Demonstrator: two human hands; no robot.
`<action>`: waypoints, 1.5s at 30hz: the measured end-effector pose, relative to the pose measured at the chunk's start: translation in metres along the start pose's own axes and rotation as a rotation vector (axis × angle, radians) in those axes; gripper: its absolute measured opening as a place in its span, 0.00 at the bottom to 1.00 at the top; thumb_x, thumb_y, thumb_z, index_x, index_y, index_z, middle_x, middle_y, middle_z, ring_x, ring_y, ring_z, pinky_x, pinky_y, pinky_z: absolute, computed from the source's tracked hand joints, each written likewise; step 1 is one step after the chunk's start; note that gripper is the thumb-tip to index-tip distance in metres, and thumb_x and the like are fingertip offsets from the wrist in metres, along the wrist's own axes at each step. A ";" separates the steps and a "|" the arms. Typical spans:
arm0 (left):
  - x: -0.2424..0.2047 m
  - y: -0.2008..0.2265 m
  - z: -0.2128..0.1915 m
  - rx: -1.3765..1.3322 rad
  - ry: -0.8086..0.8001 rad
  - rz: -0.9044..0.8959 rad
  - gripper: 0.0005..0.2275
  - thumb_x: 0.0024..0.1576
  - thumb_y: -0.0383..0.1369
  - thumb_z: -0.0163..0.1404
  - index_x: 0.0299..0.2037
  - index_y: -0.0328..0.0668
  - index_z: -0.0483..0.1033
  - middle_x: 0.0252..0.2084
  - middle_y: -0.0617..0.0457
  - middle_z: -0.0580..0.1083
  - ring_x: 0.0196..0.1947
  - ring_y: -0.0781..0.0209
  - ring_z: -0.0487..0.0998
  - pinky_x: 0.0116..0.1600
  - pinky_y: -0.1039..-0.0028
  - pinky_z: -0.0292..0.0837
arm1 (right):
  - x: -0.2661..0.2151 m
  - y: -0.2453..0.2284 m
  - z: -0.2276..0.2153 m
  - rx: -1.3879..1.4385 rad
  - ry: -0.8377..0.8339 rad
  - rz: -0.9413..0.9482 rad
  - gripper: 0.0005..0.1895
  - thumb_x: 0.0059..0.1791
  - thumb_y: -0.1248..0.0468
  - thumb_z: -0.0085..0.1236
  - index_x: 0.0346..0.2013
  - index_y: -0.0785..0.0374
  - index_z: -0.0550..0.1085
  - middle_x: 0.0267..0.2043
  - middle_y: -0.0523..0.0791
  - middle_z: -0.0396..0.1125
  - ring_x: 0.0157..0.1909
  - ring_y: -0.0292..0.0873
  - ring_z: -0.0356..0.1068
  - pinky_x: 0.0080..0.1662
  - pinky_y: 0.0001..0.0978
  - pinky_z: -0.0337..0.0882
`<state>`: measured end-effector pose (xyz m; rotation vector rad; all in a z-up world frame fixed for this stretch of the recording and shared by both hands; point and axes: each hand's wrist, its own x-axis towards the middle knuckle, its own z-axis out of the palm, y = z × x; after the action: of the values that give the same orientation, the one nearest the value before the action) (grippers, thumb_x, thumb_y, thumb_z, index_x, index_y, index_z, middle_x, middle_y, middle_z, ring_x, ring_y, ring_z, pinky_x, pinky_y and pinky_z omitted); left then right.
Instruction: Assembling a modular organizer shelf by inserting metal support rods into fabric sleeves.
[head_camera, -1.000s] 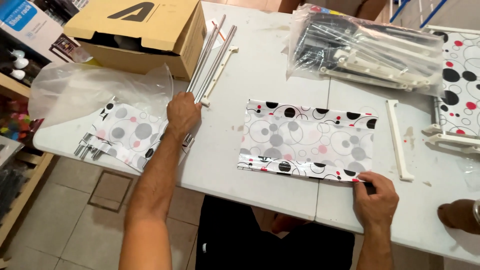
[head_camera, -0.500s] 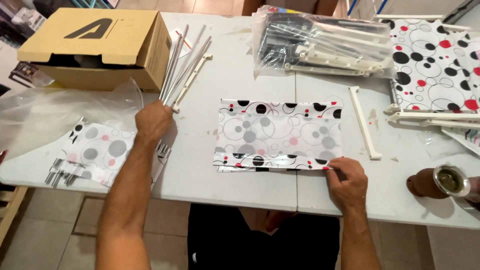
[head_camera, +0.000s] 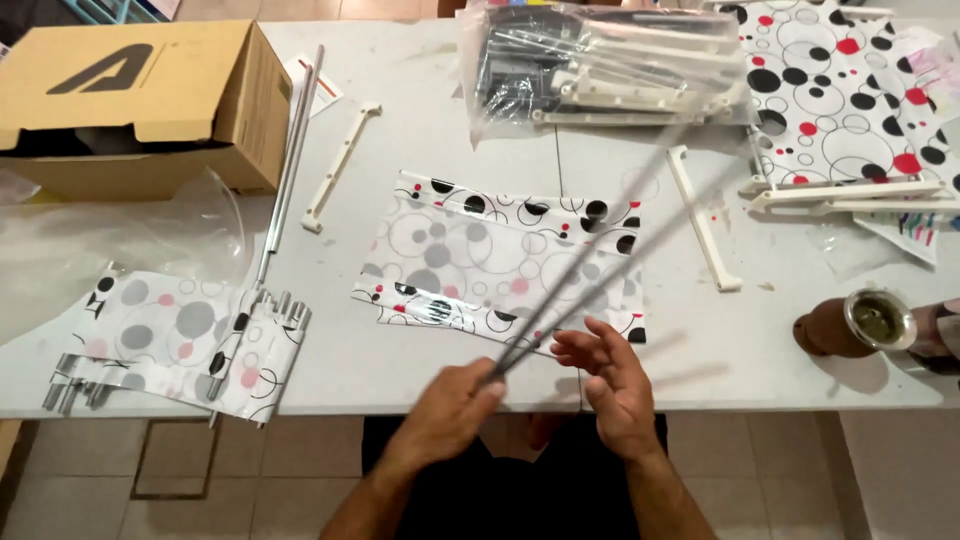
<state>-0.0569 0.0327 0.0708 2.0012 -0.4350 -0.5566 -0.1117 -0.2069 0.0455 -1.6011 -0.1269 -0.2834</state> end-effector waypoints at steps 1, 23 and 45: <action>-0.001 0.009 0.018 -0.009 -0.149 0.080 0.11 0.63 0.41 0.41 0.34 0.47 0.70 0.28 0.57 0.72 0.28 0.60 0.73 0.35 0.68 0.65 | -0.001 -0.003 0.010 0.291 0.009 -0.010 0.38 0.55 0.44 0.52 0.69 0.69 0.57 0.60 0.60 0.68 0.62 0.58 0.71 0.61 0.52 0.74; 0.110 -0.015 0.091 0.488 0.164 0.788 0.05 0.57 0.33 0.58 0.35 0.43 0.76 0.51 0.50 0.76 0.58 0.47 0.73 0.61 0.58 0.65 | -0.112 -0.037 -0.197 -1.101 0.011 0.525 0.13 0.53 0.58 0.54 0.50 0.52 0.79 0.40 0.37 0.76 0.40 0.40 0.72 0.45 0.34 0.69; 0.105 -0.011 0.080 0.154 0.231 0.731 0.04 0.58 0.26 0.57 0.33 0.35 0.75 0.40 0.47 0.77 0.43 0.51 0.76 0.58 0.58 0.71 | -0.113 -0.054 -0.228 -1.052 -0.107 0.580 0.11 0.45 0.59 0.64 0.40 0.53 0.85 0.36 0.36 0.82 0.33 0.35 0.77 0.40 0.29 0.73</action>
<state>-0.0130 -0.0749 0.0065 1.8449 -1.0218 0.1659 -0.2577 -0.4203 0.0744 -2.5953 0.4817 0.2483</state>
